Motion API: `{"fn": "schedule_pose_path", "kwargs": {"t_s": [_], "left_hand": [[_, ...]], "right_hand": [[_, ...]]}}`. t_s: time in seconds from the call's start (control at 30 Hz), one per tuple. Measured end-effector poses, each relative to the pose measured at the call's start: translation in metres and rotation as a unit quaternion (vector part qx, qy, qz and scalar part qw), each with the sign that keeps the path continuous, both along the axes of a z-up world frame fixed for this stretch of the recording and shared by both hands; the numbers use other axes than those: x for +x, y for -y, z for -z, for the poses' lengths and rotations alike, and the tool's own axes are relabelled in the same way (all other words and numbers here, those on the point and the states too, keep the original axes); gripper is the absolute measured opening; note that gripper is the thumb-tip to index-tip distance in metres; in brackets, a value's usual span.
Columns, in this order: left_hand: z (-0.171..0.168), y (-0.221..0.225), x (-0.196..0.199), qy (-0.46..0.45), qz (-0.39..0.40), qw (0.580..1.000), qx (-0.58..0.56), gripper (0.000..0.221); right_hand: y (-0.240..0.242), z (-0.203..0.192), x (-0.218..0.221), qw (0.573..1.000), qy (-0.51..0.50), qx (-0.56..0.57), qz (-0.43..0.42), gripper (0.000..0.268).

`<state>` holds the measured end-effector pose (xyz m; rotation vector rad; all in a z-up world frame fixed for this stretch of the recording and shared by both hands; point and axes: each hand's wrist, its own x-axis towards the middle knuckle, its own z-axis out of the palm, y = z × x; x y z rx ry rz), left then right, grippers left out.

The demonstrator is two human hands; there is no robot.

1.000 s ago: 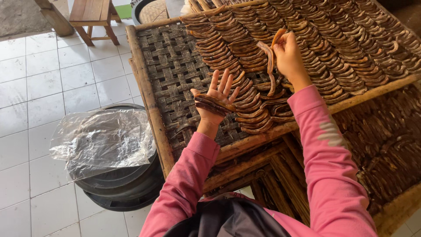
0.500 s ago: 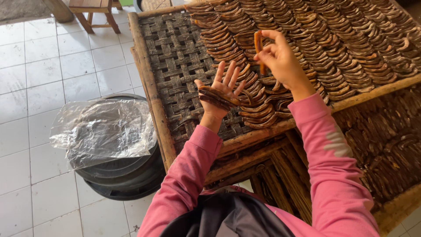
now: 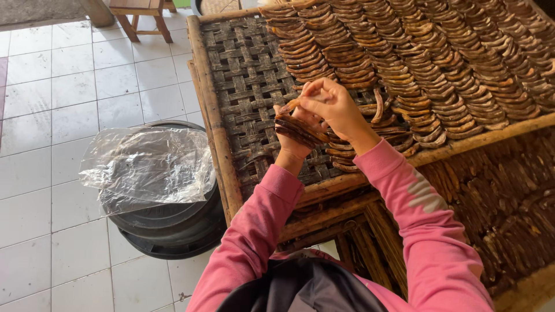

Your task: The person stacks slices of dried fruit by hand into a pile and then places the stack into a plastic bag.

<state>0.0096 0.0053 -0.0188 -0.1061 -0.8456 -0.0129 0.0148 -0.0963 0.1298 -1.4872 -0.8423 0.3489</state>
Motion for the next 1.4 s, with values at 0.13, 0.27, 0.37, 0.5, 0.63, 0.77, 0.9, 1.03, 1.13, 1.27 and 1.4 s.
{"fn": "schedule_pose_path", "kwargs": {"t_s": [0.13,0.27,0.37,0.5,0.63,0.77,0.9,1.03,1.13,1.27,1.4], "left_hand": [[-0.007,-0.001,0.001,-0.048,-0.058,0.997,-0.014,0.098],[-0.015,0.0,-0.004,-0.169,-0.091,0.981,-0.006,0.101],[-0.019,0.0,-0.005,-0.134,-0.089,0.987,-0.016,0.104],[-0.019,0.001,-0.009,-0.131,-0.095,0.987,0.022,0.103],[-0.018,0.002,-0.01,-0.138,-0.086,0.987,0.009,0.099],[-0.018,0.0,-0.01,-0.167,-0.089,0.982,0.001,0.095],[-0.016,0.001,-0.008,-0.168,-0.084,0.982,0.011,0.094],[-0.012,0.001,-0.007,-0.163,-0.06,0.985,-0.007,0.096],[-0.011,-0.004,-0.007,-0.12,-0.052,0.991,-0.003,0.094],[-0.014,-0.004,-0.013,-0.199,-0.079,0.977,0.002,0.092],[-0.026,-0.007,-0.014,-0.234,-0.071,0.97,-0.019,0.093]], "right_hand": [[0.012,0.007,-0.009,0.946,0.291,-0.122,0.075,0.022],[0.018,0.009,-0.015,0.92,0.347,-0.166,0.079,0.023],[0.018,0.008,-0.017,0.93,0.324,-0.161,0.063,0.019],[0.016,0.009,-0.022,0.927,0.339,-0.147,0.07,0.016],[0.016,0.012,-0.023,0.916,0.381,-0.116,0.049,0.014],[0.018,0.013,-0.02,0.909,0.402,-0.106,0.028,0.014],[0.017,0.013,-0.022,0.919,0.371,-0.125,0.054,0.014],[0.017,0.015,-0.023,0.916,0.382,-0.105,0.059,0.013],[0.03,0.015,-0.011,0.982,0.147,-0.083,0.089,0.009],[0.056,0.012,0.028,0.878,0.346,-0.21,0.257,0.011],[0.064,0.037,0.04,0.804,0.382,-0.396,0.225,0.03]]}}
